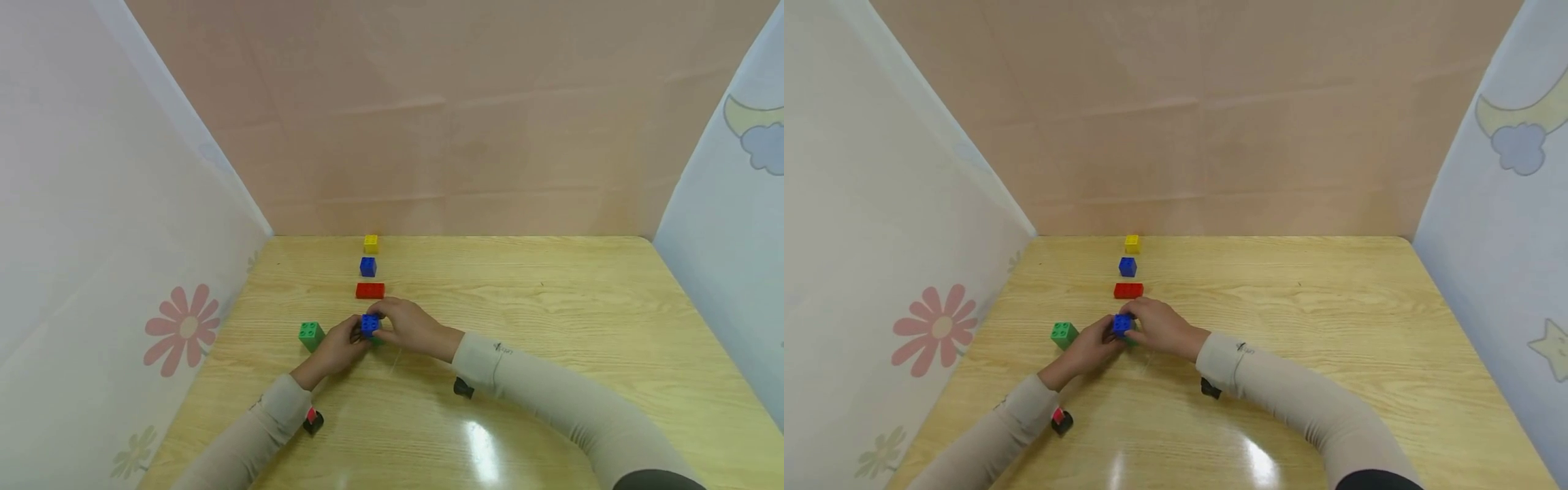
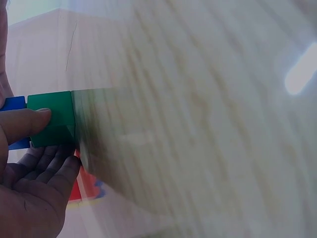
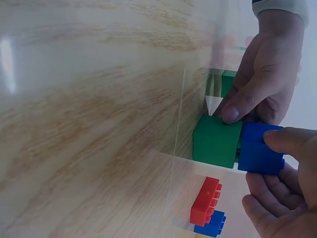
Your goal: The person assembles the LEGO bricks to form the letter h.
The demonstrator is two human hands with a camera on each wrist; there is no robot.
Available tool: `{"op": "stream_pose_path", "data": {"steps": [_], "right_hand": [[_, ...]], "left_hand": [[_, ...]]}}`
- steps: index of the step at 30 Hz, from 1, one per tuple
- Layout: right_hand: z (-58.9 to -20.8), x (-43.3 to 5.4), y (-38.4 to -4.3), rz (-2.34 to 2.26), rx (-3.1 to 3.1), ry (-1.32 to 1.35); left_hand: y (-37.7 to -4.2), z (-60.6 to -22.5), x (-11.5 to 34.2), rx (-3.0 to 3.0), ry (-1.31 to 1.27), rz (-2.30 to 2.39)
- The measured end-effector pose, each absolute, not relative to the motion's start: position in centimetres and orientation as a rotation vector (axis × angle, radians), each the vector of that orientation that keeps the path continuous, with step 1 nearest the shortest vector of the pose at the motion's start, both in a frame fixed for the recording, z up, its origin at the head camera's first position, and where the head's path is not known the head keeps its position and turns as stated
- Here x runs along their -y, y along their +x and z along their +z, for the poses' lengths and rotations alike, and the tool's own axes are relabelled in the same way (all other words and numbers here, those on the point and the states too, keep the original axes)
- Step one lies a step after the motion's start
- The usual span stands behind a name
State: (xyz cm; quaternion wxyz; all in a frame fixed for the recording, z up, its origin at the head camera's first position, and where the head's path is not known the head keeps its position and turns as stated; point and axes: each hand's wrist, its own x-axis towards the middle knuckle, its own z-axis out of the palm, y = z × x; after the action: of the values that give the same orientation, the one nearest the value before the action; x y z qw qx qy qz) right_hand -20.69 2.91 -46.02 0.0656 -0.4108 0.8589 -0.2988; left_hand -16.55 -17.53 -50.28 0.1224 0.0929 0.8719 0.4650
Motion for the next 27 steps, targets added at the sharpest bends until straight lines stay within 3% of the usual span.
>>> {"op": "stream_pose_path", "data": {"steps": [27], "right_hand": [[-46.0,-2.79,-21.14,-0.905,-2.571,-1.196]], "left_hand": [[-16.76,-50.29,17.48,-2.566,0.258,1.333]]}}
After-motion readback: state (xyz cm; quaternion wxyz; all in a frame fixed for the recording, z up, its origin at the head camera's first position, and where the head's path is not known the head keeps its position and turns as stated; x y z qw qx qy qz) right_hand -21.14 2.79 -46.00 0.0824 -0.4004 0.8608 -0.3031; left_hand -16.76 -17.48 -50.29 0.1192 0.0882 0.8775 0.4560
